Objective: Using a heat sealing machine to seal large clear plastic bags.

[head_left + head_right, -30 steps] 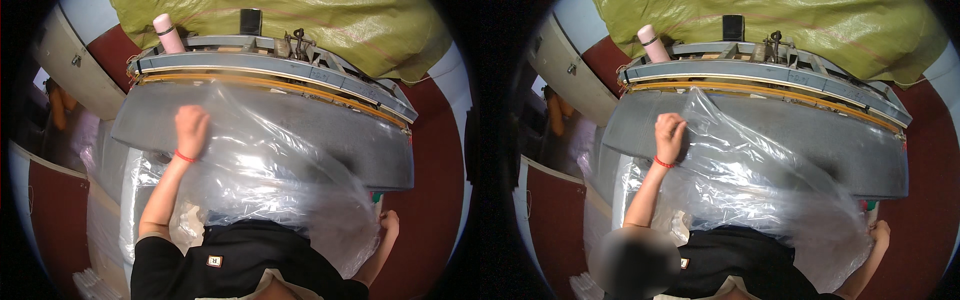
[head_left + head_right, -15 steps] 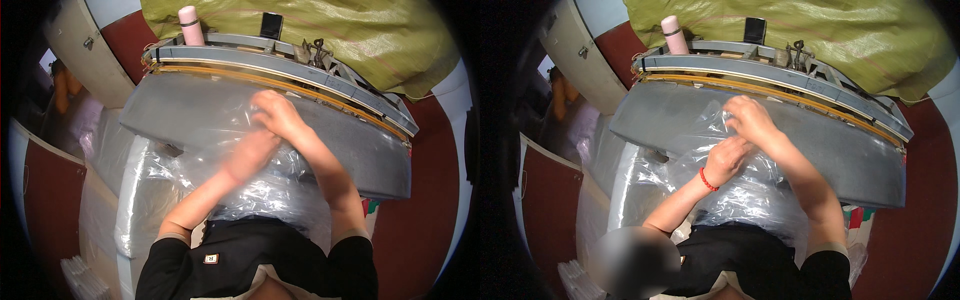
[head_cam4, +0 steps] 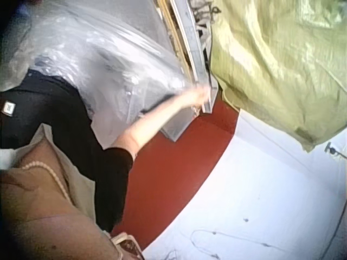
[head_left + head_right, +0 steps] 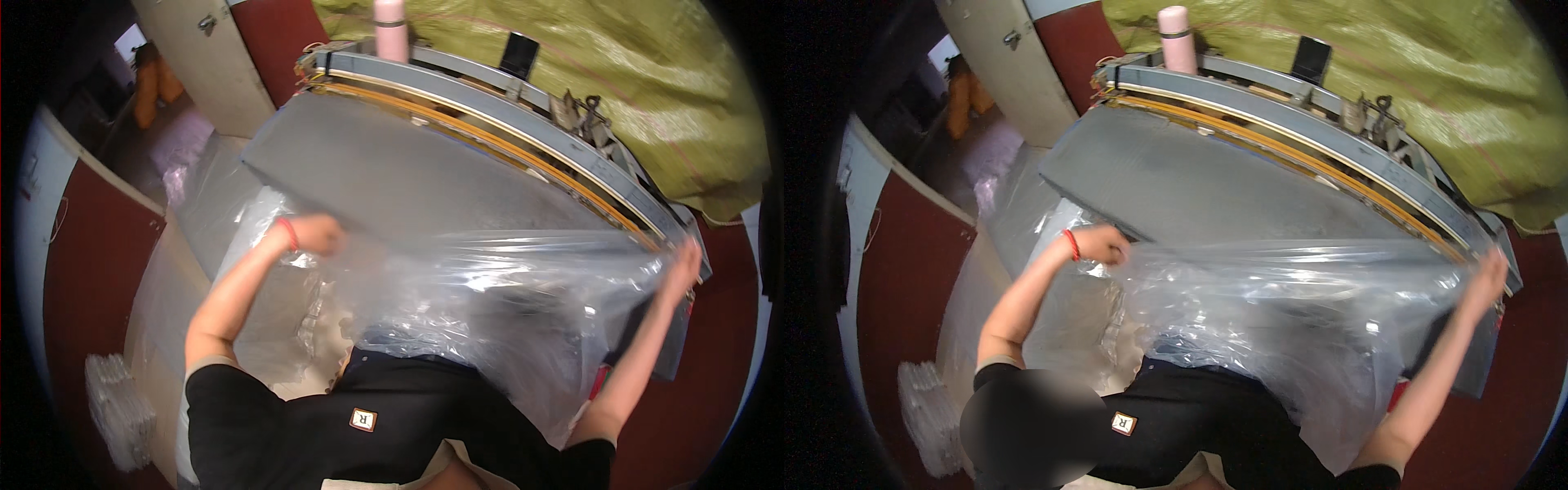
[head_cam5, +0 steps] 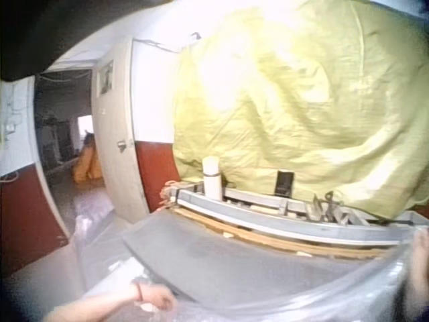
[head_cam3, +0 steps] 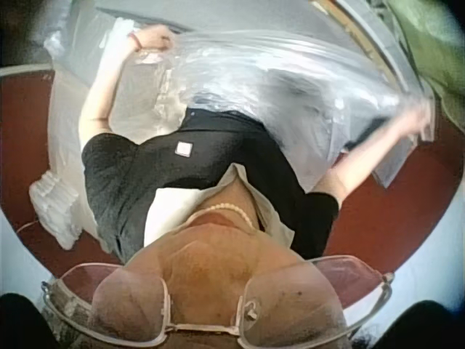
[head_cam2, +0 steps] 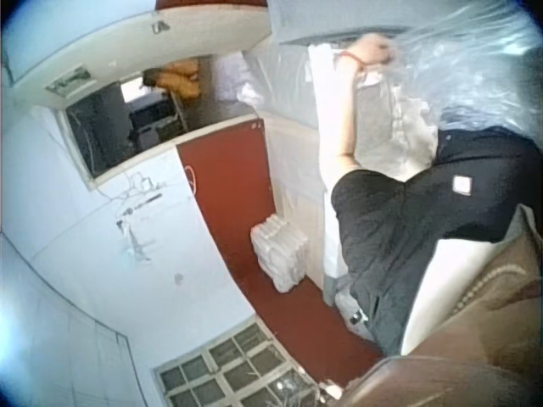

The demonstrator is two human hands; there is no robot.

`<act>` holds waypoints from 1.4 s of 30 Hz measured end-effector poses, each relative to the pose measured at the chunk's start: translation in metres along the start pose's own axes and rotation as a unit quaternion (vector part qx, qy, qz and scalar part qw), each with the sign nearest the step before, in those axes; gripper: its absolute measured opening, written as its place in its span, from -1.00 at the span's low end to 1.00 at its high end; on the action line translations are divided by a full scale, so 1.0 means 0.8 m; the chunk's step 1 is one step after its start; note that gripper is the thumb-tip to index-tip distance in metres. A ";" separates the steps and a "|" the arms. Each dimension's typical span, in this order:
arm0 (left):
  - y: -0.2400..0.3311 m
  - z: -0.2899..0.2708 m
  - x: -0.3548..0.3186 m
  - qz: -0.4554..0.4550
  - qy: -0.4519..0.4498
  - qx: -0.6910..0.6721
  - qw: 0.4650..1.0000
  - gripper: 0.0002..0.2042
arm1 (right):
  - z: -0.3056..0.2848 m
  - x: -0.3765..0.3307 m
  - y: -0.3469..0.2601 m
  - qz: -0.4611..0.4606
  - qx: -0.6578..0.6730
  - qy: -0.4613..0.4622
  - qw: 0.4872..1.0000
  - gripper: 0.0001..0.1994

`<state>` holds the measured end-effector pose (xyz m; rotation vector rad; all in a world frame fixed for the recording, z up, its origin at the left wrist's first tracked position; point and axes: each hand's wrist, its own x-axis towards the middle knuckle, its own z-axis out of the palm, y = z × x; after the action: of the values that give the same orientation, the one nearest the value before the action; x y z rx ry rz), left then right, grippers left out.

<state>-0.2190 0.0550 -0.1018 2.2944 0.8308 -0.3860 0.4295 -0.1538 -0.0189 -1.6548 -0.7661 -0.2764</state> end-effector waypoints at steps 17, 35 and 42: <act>-0.143 -0.120 0.090 -0.308 0.476 0.039 0.823 -0.24 | -0.268 0.001 0.262 0.125 -0.597 -0.003 0.793 -0.58; -0.245 -0.120 -0.038 -0.056 0.776 -0.219 0.589 -0.72 | -0.313 0.068 0.267 0.119 -0.530 -0.034 0.839 -0.35; -0.329 0.142 -0.061 -0.399 0.525 -0.028 0.752 -0.77 | -0.240 0.075 0.225 0.015 -0.457 -0.060 0.887 -0.61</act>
<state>-0.4337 0.1098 -0.2903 1.8333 2.3357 0.6920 0.6298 -0.3244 -0.0797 -2.5913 -0.7443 -0.5762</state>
